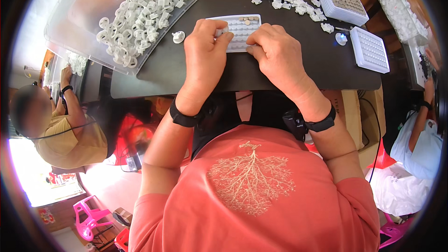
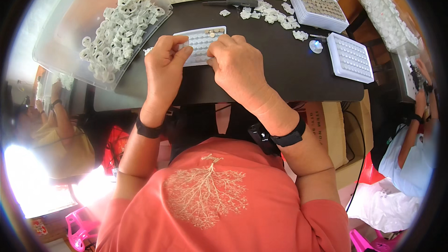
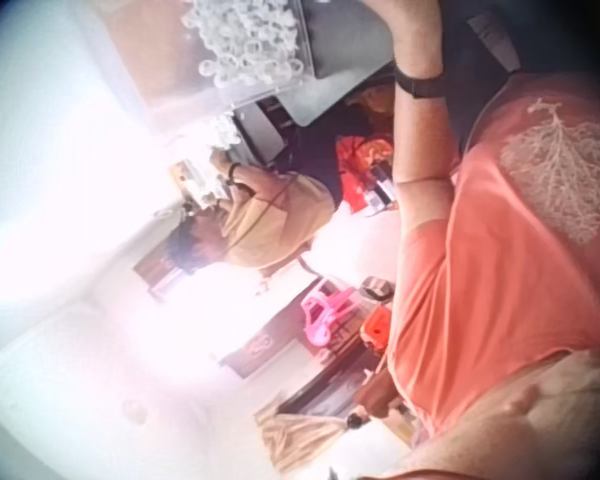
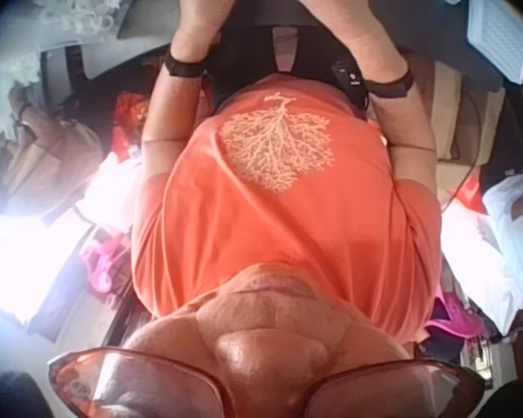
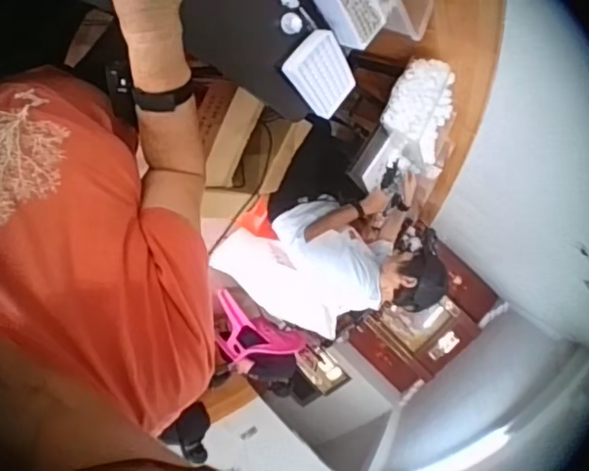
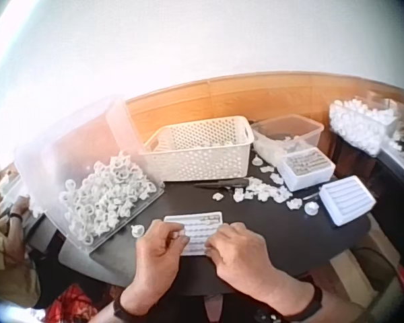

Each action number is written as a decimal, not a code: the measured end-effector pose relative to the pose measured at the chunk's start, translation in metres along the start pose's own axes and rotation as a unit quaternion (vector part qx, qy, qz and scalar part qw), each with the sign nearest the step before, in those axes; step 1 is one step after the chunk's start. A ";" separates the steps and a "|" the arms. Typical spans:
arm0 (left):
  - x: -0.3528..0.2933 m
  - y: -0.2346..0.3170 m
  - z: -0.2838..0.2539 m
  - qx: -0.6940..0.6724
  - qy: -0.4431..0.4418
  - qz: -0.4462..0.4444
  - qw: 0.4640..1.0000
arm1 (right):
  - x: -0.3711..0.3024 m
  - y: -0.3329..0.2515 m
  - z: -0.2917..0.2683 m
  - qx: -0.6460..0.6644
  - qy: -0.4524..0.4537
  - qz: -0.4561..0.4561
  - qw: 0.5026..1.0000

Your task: Manually assembling small white plastic components by inserting metal inserts and other plastic pieces.

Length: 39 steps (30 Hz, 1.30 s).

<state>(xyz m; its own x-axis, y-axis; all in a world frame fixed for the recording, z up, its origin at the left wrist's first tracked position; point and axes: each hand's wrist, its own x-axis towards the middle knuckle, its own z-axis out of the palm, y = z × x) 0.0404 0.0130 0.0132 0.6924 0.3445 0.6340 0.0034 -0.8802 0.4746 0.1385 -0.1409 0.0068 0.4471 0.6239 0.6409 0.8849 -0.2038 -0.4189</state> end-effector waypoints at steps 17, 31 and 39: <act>-0.033 -0.006 -0.023 -0.512 0.122 -0.301 0.795 | 0.049 -0.024 0.015 -0.043 -0.102 -0.040 0.993; -0.035 -0.009 -0.025 -0.508 0.085 -0.306 0.800 | 0.069 -0.015 0.047 -0.073 -0.191 -0.046 0.978; -0.032 -0.007 -0.029 -0.508 0.075 -0.326 0.794 | 0.068 -0.021 0.032 -0.088 -0.209 -0.031 0.974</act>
<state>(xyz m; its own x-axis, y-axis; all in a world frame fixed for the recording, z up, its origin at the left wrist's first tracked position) -0.0027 0.0172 0.0073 0.6876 0.7215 0.0814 -0.3108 0.1912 0.9310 0.1460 -0.0698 0.0382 0.3327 0.8840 0.3285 0.9335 -0.2591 -0.2481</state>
